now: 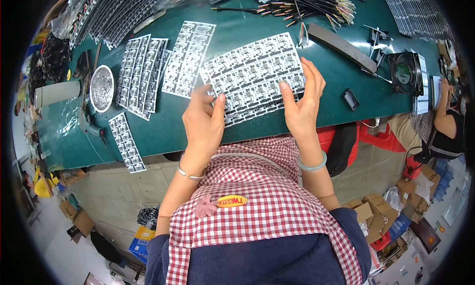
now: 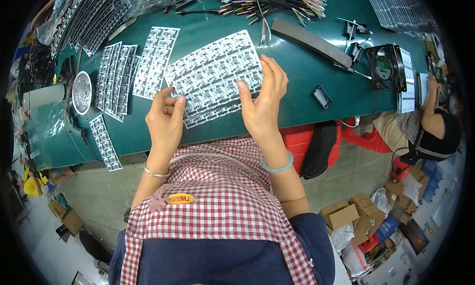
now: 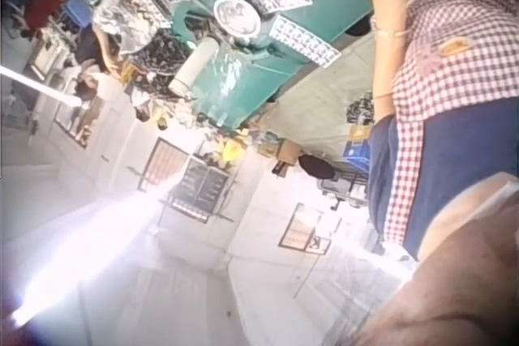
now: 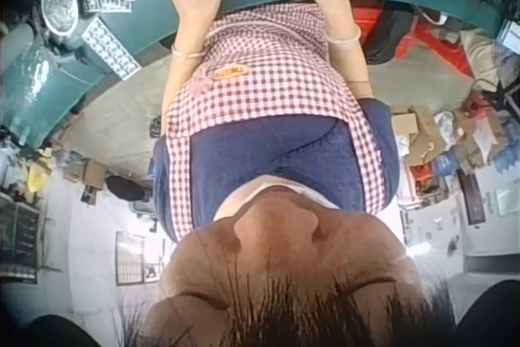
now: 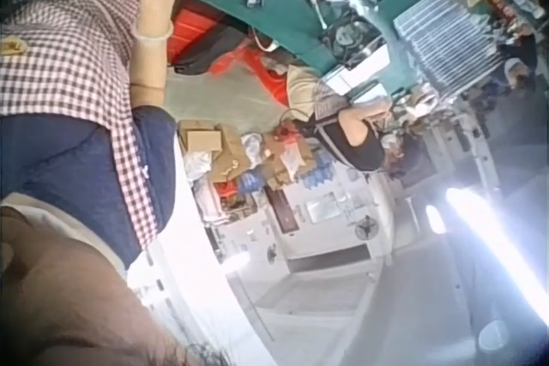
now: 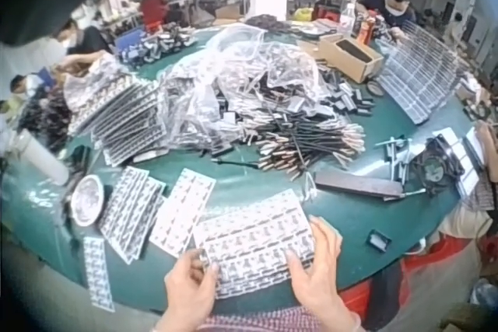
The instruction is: The person solders small electronic components onto LED circuit board strips with a soldering gun.
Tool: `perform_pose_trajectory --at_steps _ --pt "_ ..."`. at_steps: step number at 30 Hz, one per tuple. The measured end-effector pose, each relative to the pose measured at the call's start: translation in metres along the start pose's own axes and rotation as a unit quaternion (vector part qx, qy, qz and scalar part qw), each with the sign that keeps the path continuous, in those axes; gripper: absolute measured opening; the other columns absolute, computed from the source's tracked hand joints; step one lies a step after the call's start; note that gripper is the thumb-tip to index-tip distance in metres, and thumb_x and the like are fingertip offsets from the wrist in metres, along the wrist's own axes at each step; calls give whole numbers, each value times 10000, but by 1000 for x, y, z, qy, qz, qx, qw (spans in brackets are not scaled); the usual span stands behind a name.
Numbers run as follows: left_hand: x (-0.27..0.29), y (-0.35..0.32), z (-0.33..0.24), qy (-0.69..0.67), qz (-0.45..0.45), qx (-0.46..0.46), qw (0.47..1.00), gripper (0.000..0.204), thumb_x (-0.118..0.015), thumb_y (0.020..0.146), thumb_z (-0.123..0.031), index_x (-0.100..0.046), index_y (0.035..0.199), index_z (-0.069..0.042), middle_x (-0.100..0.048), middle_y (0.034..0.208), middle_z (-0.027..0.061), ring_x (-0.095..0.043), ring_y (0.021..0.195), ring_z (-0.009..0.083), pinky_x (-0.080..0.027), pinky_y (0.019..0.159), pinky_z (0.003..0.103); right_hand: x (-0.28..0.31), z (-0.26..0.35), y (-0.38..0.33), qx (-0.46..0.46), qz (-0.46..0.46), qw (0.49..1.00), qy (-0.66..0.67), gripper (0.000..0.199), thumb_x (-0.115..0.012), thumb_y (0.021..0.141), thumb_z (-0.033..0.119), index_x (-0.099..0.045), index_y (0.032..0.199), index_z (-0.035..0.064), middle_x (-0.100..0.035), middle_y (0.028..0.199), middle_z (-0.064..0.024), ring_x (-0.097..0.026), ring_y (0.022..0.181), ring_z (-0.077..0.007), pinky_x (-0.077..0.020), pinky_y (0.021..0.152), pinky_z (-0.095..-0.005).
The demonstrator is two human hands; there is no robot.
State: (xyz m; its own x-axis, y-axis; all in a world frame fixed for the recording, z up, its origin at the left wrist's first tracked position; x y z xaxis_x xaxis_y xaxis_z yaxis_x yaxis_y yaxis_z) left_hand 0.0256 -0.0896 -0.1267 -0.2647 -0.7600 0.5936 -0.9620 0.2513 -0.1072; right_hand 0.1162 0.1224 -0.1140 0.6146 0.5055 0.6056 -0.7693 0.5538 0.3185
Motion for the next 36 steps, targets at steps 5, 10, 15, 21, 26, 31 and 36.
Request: perform_pose_trajectory --at_steps 5,10,15,21,26,31,36 --pt "-2 -1 7 -175 -11 24 984 336 -697 873 -101 -576 1154 38 -626 810 75 -540 569 94 -458 536 237 0 8 10 1 5 997 80 540 -660 869 126 -422 1320 -51 -470 1322 -189 -424 1231 -349 -282 1065 -454" --pt "9 1 8 -374 13 101 922 346 -690 823 33 -575 1149 53 -628 821 47 -528 600 61 -396 481 187 -6 -4 9 -136 57 968 203 539 -651 883 152 -415 1327 -43 -483 1314 -210 -445 1220 -356 -287 1067 -457" --pt "10 0 18 -276 -30 71 958 318 -701 845 -24 -574 1130 39 -634 803 42 -577 639 78 -440 516 211 -16 4 4 14 27 1000 -3 561 -666 874 202 -438 1316 -57 -469 1317 -209 -421 1217 -371 -293 1045 -477" --pt "7 -1 17 -133 7 104 986 356 -669 880 -33 -521 1182 85 -639 810 59 -526 582 37 -414 437 179 -15 8 -3 -2 43 997 -66 585 -720 824 229 -506 1288 -56 -487 1240 -170 -406 1160 -333 -321 979 -457" --pt "2 -1 18 -174 25 101 979 349 -665 884 -35 -524 1179 87 -651 810 74 -540 581 51 -434 438 190 -13 4 -4 -13 22 998 -53 585 -758 783 191 -544 1266 -60 -506 1144 -155 -418 1078 -313 -338 946 -443" --pt "1 -4 12 -211 34 95 972 349 -667 885 -37 -529 1182 85 -652 802 74 -543 581 57 -428 449 189 -3 6 -4 -38 -1 999 -16 531 -771 773 108 -582 1244 -50 -545 1123 -136 -444 1055 -272 -388 931 -371" --pt "-2 -7 15 -194 38 87 976 359 -670 887 -45 -527 1189 87 -652 804 75 -542 581 57 -426 459 187 -3 3 -9 -29 3 999 -22 542 -764 782 115 -564 1257 -51 -535 1134 -143 -443 1056 -276 -394 928 -375"
Point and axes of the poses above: each hand's wrist, its own y-axis towards the middle knuckle, its own x-axis out of the back of the hand, z = x × y, the point moved 7 cm from there along y, towards the middle knuckle
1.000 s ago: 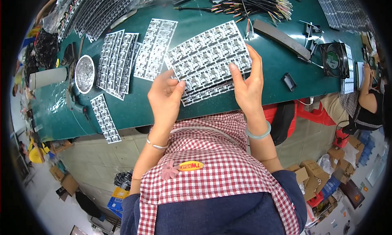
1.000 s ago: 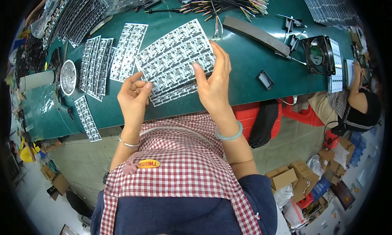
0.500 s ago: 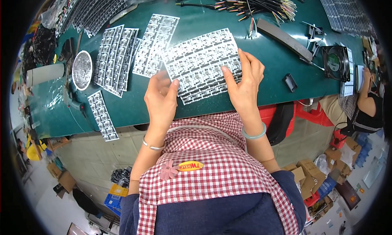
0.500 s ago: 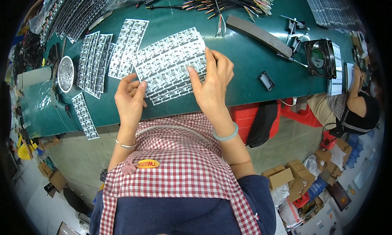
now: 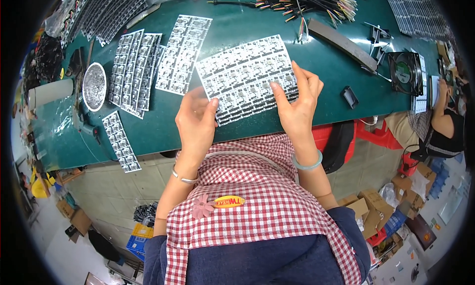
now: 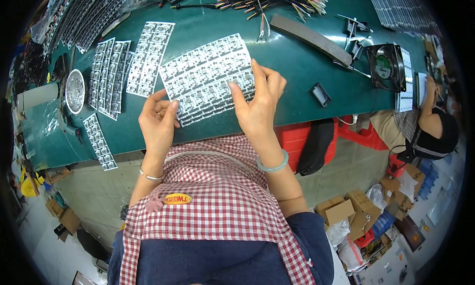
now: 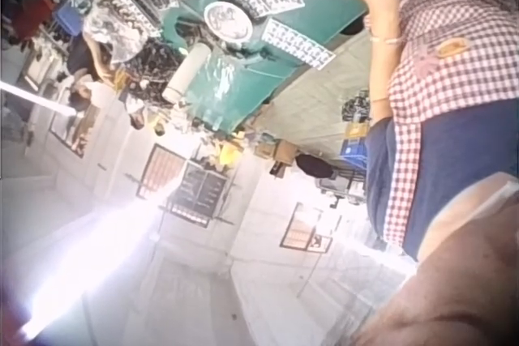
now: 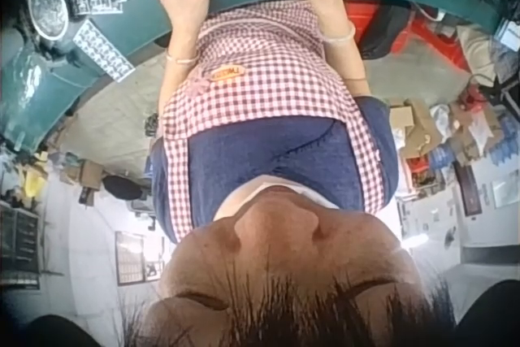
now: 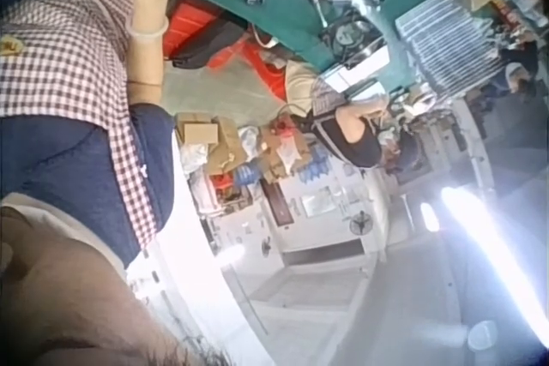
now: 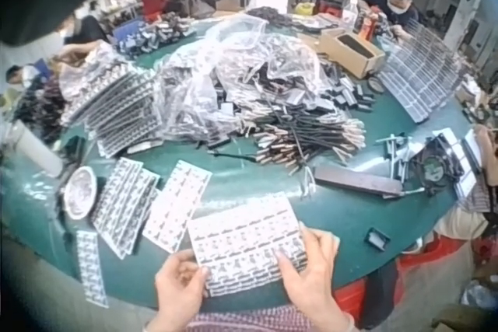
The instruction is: The person solders small electronic components onto LED circuit board strips with a soldering gun.
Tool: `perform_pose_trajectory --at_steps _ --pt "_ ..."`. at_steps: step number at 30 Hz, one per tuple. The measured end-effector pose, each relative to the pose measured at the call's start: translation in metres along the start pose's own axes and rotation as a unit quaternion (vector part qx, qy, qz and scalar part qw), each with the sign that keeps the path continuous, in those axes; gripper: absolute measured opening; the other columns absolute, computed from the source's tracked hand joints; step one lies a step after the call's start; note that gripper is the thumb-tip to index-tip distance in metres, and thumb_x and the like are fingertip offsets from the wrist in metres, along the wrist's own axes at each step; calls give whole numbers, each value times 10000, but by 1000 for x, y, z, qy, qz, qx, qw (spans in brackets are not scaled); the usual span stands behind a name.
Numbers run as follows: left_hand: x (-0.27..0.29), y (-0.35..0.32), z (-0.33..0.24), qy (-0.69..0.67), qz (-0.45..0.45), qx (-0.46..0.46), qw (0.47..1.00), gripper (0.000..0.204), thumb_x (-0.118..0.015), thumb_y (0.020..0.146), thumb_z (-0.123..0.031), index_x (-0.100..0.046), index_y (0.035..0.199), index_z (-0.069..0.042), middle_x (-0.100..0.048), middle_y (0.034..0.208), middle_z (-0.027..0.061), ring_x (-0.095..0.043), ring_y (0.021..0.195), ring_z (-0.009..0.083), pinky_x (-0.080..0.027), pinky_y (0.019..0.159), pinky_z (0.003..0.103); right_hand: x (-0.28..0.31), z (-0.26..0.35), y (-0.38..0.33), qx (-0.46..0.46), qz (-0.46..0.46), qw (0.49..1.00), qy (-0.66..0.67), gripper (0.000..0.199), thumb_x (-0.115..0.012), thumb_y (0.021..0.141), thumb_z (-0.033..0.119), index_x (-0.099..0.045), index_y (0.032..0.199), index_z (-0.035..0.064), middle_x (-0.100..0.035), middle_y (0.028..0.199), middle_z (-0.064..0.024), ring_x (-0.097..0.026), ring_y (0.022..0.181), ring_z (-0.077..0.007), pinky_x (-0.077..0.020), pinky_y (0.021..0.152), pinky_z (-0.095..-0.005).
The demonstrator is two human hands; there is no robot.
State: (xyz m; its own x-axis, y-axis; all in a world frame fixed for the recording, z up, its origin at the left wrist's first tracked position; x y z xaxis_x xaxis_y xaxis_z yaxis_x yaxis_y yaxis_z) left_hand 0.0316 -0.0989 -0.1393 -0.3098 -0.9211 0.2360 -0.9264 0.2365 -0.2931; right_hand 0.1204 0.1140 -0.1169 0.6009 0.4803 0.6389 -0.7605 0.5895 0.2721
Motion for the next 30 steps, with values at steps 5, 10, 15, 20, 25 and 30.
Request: perform_pose_trajectory --at_steps 5,10,15,20,25,30 --pt "0 1 -4 32 -2 -7 999 356 -667 890 -48 -528 1188 87 -653 804 75 -537 572 53 -423 455 188 -2 -1 -3 9 2 1000 7 567 -752 789 148 -536 1262 -78 -500 1133 -174 -418 1062 -314 -364 940 -423" --pt "0 1 -4 51 -1 -8 999 342 -667 890 -47 -539 1180 83 -651 794 74 -529 557 50 -416 446 188 -1 -1 -3 9 1 1000 6 559 -749 794 150 -535 1255 -84 -498 1141 -179 -416 1073 -318 -368 940 -424" --pt "2 2 -5 54 4 -6 999 345 -670 889 -45 -553 1188 80 -656 796 72 -526 557 46 -404 440 186 0 1 -4 1 5 1000 13 558 -756 787 128 -534 1251 -90 -493 1156 -175 -406 1092 -314 -370 945 -418" --pt "2 3 -5 66 0 -22 998 348 -669 889 -44 -559 1194 80 -658 803 71 -529 565 44 -407 444 184 0 1 -5 8 -1 1000 13 561 -761 781 120 -535 1251 -89 -491 1165 -172 -403 1100 -313 -370 948 -415" --pt "2 4 -5 68 5 -9 998 367 -673 886 -46 -545 1205 81 -661 817 77 -550 596 48 -422 455 183 0 0 -4 -8 3 1000 23 563 -766 774 117 -538 1247 -86 -492 1171 -171 -404 1106 -312 -369 950 -415" --pt "-1 4 1 14 10 6 1000 425 -692 874 -57 -501 1228 81 -652 836 78 -574 645 53 -429 468 179 -1 -1 -3 -18 5 999 30 564 -772 767 119 -541 1241 -82 -494 1163 -172 -409 1104 -313 -367 955 -415"
Point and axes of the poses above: each hand's wrist, its own y-axis towards the middle knuckle, its own x-axis out of the back of the hand, z = x × y, the point moved 7 cm from there along y, towards the middle knuckle
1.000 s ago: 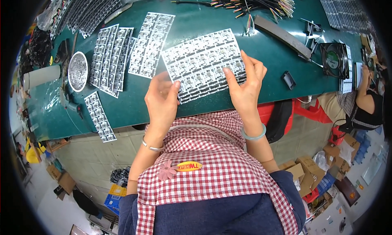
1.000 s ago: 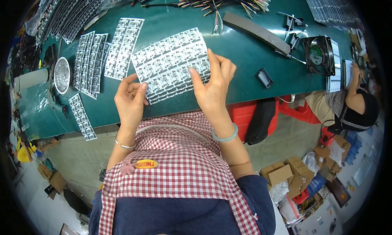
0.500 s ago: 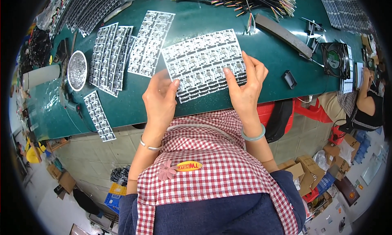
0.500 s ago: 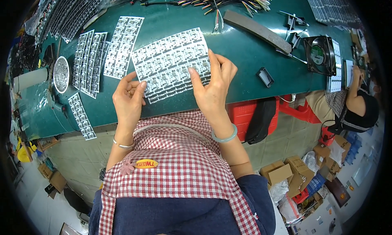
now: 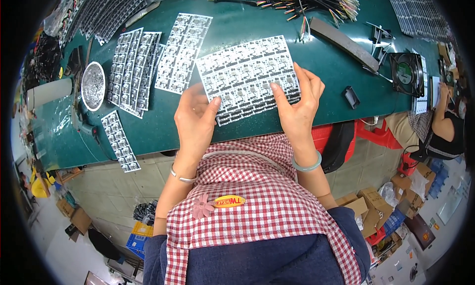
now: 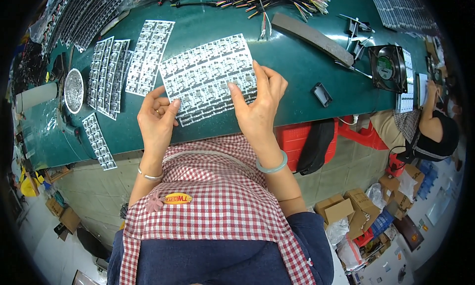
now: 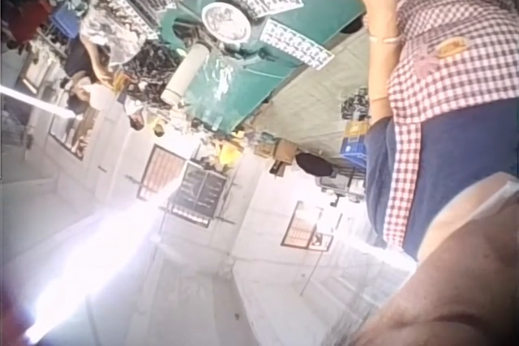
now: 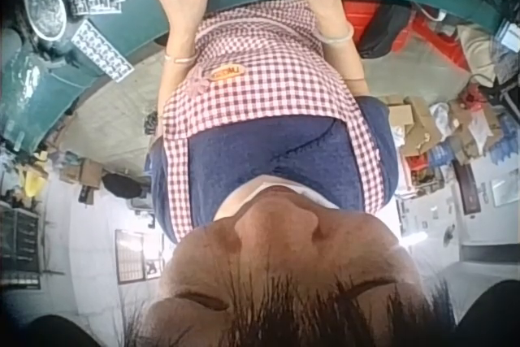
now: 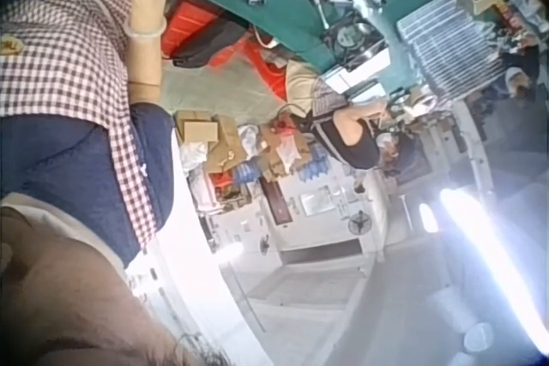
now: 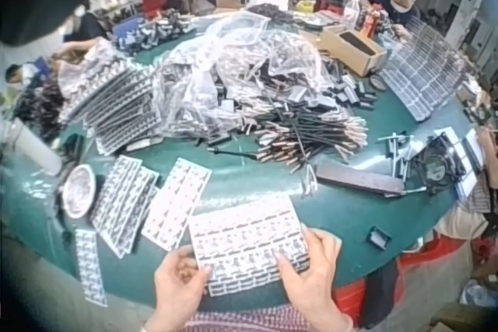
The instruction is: The person solders small electronic components onto LED circuit board strips with a soldering gun.
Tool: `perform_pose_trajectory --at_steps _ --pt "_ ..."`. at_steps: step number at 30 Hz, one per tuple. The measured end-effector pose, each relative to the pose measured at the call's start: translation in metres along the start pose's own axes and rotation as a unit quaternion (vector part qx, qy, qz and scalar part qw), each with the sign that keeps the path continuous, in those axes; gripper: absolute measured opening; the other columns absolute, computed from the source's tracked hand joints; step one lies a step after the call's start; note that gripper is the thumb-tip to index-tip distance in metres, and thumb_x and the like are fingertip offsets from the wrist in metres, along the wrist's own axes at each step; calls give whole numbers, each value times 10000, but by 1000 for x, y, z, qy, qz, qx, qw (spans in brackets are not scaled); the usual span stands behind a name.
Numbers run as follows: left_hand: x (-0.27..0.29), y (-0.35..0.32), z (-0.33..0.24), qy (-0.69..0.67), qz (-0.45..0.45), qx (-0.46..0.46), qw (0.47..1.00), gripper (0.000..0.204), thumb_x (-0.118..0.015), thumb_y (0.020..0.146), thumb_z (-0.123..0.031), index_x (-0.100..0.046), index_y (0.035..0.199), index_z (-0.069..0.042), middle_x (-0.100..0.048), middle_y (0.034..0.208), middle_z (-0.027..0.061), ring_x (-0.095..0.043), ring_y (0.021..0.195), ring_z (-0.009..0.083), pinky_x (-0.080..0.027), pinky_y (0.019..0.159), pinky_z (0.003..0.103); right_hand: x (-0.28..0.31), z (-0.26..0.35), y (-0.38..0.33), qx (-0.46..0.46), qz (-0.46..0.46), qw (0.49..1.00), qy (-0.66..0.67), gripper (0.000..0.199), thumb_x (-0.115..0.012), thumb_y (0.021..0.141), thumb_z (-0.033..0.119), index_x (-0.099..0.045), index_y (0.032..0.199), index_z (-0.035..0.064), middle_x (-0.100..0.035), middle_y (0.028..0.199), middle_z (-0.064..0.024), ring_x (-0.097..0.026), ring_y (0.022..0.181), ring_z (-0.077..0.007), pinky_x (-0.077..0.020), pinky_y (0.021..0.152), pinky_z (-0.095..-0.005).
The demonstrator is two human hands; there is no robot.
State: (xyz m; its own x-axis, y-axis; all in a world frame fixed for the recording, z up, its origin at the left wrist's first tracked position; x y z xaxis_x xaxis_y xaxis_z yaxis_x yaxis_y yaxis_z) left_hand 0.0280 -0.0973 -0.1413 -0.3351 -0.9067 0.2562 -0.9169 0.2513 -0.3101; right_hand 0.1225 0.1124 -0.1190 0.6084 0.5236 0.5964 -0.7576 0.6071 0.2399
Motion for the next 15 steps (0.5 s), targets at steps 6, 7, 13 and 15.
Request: perform_pose_trajectory --at_steps 6,7,13,15 --pt "-1 -1 0 14 -9 -23 1000 421 -690 874 -56 -499 1228 71 -643 825 64 -566 638 47 -426 478 171 -1 0 -1 4 1 1000 -12 573 -770 764 113 -535 1251 -77 -491 1169 -172 -408 1104 -314 -364 958 -417" --pt "-1 -2 0 14 -10 -23 1000 421 -690 874 -56 -499 1228 71 -643 825 64 -566 638 47 -426 478 171 -1 0 -1 4 1 1000 -12 573 -770 764 113 -535 1251 -77 -491 1169 -172 -408 1104 -314 -364 958 -417" --pt "0 -4 -1 54 -15 -42 998 431 -691 874 -60 -505 1238 77 -642 826 58 -547 617 34 -413 463 169 -1 2 -2 11 0 1000 -17 563 -763 771 113 -535 1251 -72 -482 1186 -175 -400 1113 -314 -357 964 -418" --pt "0 -4 -2 64 -18 -50 997 430 -697 872 -65 -519 1236 79 -642 832 55 -533 607 26 -405 457 168 0 1 -2 10 1 1000 -14 560 -758 776 115 -531 1253 -70 -478 1195 -175 -396 1120 -316 -354 968 -419"
Point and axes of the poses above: each hand's wrist, its own y-axis towards the middle knuckle, its own x-axis out of the back of the hand, z = x × y, the point moved 7 cm from there along y, towards the middle knuckle
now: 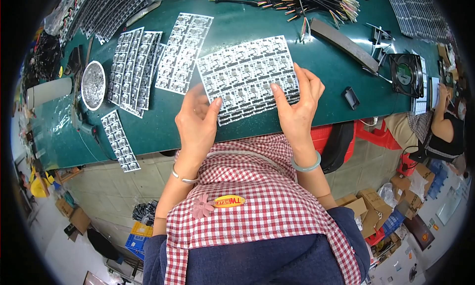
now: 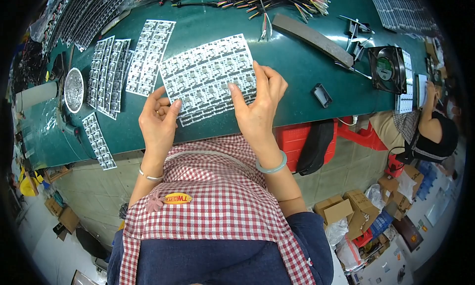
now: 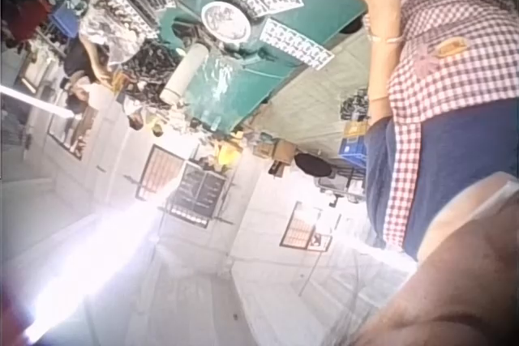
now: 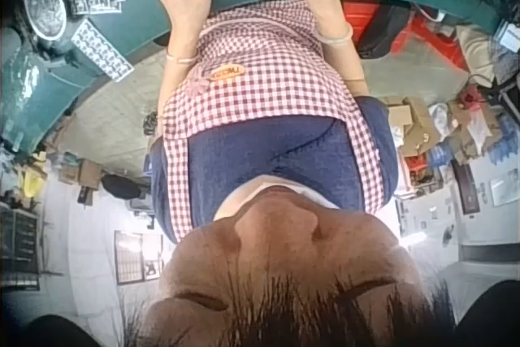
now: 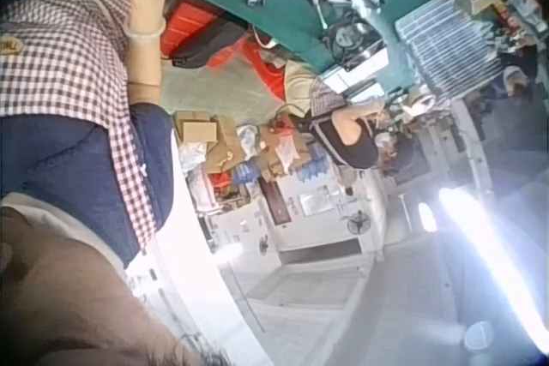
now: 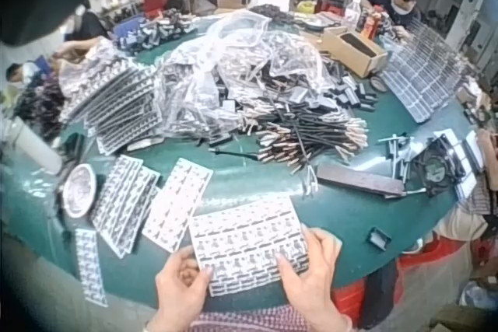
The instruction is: The person solders small electronic components onto LED circuit board strips with a soldering gun.
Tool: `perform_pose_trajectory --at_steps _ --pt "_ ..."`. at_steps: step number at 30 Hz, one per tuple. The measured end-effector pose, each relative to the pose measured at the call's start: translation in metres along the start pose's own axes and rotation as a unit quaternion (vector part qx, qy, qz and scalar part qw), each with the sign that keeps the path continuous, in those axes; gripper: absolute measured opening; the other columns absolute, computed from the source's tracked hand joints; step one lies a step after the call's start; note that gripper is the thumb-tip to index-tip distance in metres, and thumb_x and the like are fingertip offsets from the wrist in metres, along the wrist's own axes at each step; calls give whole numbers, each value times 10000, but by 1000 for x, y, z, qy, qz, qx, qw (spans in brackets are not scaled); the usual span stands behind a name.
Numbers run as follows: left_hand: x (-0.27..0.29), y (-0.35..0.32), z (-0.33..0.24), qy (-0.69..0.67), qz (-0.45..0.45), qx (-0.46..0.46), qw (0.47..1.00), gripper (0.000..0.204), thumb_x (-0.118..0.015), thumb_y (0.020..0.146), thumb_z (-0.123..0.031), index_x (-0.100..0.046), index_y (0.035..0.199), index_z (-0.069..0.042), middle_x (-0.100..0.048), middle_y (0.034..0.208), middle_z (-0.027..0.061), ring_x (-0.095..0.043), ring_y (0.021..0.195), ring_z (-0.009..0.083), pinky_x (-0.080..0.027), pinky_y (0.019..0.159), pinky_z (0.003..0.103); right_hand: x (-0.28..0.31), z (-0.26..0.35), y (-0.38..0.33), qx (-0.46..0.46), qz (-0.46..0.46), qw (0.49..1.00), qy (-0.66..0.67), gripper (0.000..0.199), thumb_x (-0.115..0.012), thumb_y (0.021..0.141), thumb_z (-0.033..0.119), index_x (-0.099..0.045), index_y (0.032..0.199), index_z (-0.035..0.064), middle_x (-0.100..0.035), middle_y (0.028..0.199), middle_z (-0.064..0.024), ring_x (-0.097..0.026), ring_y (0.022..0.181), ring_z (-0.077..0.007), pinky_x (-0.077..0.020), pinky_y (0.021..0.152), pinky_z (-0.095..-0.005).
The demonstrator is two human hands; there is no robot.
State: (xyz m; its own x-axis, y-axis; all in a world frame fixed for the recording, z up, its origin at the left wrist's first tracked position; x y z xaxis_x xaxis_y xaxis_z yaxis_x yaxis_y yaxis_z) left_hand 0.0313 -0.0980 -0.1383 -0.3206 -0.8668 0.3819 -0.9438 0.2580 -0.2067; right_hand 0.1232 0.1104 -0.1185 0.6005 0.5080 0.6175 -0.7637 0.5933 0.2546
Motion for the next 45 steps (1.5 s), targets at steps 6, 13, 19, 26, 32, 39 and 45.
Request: perform_pose_trajectory --at_steps 6,13,19,26,32,39,45 --pt "2 -5 -8 28 -18 -31 999 427 -707 863 -58 -542 1232 80 -640 845 51 -526 611 20 -401 464 166 5 3 2 9 -7 1000 8 559 -757 779 118 -526 1251 -70 -477 1201 -174 -391 1140 -318 -350 978 -422" --pt "0 0 -7 24 0 -33 999 426 -708 862 -54 -549 1233 81 -637 839 49 -523 608 23 -396 467 171 3 0 -1 -4 -5 1000 -2 559 -759 779 130 -528 1249 -64 -478 1202 -174 -395 1141 -323 -350 981 -422" --pt "14 -1 6 23 -44 1 999 375 -744 852 -139 -606 1157 30 -677 829 101 -598 617 84 -489 572 240 6 4 5 -12 44 998 -43 593 -773 771 166 -517 1263 -44 -482 1256 -177 -413 1145 -334 -362 987 -429" --pt "66 8 23 81 -150 4 985 352 -684 894 -108 -583 1186 59 -651 879 76 -563 640 54 -436 447 182 17 44 51 93 30 995 4 516 -732 800 113 -529 1247 -47 -511 1265 -195 -463 1175 -358 -387 996 -431" --pt "62 7 20 -20 -134 95 986 435 -638 894 -38 -504 1278 117 -644 941 132 -602 694 109 -514 467 221 -95 82 129 267 137 953 -46 323 -599 866 96 -564 1153 -46 -598 1160 -245 -561 1068 -402 -452 937 -448" --pt "43 1 23 -165 -69 87 980 693 -586 865 54 -223 1452 113 -528 1165 217 -605 841 151 -570 581 262 -152 96 129 194 242 937 -160 396 -706 802 157 -608 1124 -50 -646 1059 -227 -601 1015 -380 -455 929 -438" --pt "33 -8 22 -329 -90 77 937 748 -591 861 64 -166 1477 52 -521 1164 244 -615 824 182 -572 643 293 -176 59 164 71 322 944 -17 402 -776 735 201 -651 1024 -49 -681 906 -159 -646 829 -258 -502 781 -346"
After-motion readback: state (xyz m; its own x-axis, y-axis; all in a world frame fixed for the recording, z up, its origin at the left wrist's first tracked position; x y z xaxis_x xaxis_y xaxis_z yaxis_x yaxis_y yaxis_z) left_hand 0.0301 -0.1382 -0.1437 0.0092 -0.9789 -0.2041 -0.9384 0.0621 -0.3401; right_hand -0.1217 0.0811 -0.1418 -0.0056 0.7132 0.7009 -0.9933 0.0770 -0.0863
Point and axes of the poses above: each hand's wrist, its own y-axis towards the middle knuckle, its own x-axis out of the back of the hand, z = x × y, the point moved 7 cm from there along y, towards the middle knuckle
